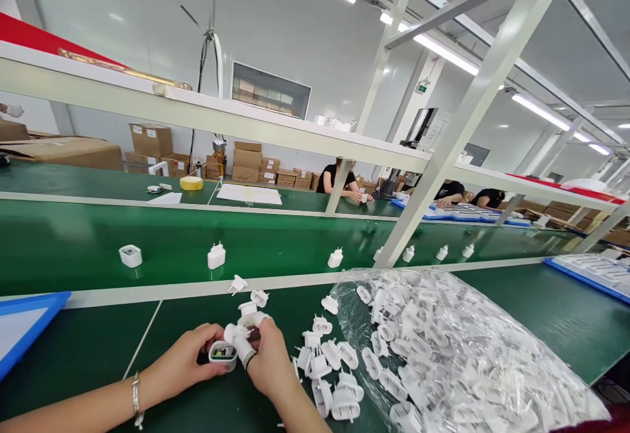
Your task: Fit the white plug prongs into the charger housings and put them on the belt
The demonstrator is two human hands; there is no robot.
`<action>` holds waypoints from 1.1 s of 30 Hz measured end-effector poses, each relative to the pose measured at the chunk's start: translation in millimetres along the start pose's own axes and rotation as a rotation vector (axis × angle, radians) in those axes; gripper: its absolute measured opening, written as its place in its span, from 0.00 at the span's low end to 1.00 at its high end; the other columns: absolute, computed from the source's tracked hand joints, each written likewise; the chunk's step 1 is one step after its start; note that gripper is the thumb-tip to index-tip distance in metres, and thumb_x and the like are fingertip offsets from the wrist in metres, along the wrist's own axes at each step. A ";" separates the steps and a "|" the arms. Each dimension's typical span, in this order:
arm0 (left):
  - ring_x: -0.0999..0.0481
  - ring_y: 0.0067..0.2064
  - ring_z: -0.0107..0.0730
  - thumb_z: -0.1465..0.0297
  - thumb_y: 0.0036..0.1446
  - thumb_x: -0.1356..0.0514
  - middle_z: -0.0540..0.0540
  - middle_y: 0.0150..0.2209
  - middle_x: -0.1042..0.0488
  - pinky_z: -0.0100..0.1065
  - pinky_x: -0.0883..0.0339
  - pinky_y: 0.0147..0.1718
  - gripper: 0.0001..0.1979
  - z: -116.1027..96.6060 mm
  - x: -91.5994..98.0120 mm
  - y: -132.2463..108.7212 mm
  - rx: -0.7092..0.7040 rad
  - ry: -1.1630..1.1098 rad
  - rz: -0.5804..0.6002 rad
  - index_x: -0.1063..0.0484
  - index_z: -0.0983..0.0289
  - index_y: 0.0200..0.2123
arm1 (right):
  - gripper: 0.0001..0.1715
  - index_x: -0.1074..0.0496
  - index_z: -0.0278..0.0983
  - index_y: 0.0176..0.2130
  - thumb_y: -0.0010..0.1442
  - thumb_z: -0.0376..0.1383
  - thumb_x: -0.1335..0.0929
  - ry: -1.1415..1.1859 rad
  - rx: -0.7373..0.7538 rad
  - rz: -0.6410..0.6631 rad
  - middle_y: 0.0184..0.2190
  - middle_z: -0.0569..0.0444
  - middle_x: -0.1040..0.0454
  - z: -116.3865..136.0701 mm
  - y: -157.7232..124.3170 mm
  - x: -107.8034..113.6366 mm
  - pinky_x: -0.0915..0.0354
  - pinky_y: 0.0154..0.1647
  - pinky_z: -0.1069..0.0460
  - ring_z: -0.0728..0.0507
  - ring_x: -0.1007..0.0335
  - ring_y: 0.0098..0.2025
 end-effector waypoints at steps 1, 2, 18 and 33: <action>0.33 0.36 0.35 0.65 0.44 0.36 0.49 0.32 0.32 0.30 0.42 0.34 0.12 1.5 -0.4 1.8 -0.001 -0.011 0.000 0.32 0.62 0.32 | 0.16 0.30 0.37 0.41 0.59 0.45 0.32 -0.019 0.011 0.022 0.36 0.50 0.29 1.5 0.3 -0.4 0.31 0.39 0.49 0.43 0.30 0.36; 0.34 0.34 0.34 0.64 0.43 0.36 0.49 0.30 0.33 0.30 0.42 0.33 0.12 2.7 -0.4 3.0 -0.002 -0.020 0.001 0.33 0.62 0.31 | 0.14 0.30 0.37 0.42 0.59 0.43 0.32 -0.068 0.024 0.041 0.35 0.51 0.29 3.4 0.8 -0.2 0.32 0.39 0.49 0.42 0.30 0.36; 0.38 0.29 0.30 0.62 0.43 0.37 0.46 0.23 0.35 0.29 0.46 0.28 0.12 6.1 -3.8 2.9 -0.001 -0.075 0.016 0.36 0.62 0.27 | 0.10 0.28 0.36 0.35 0.51 0.25 0.32 -0.953 0.057 0.190 0.39 0.47 0.28 20.8 -0.2 -7.2 0.41 0.44 0.47 0.37 0.36 0.45; 0.32 0.28 0.33 0.61 0.45 0.39 0.49 0.24 0.30 0.29 0.47 0.27 0.11 -10.4 27.5 -1.4 -0.013 0.086 0.066 0.32 0.62 0.27 | 0.16 0.29 0.33 0.50 0.63 0.31 0.38 -0.801 0.022 0.027 0.43 0.43 0.29 9.0 9.3 9.4 0.36 0.48 0.47 0.37 0.31 0.46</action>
Point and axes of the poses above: each hand's wrist, its own y-axis towards the middle knuckle, its own x-axis out of the back of the hand, z = x × y, the point moved 1 cm from there along y, towards the middle knuckle
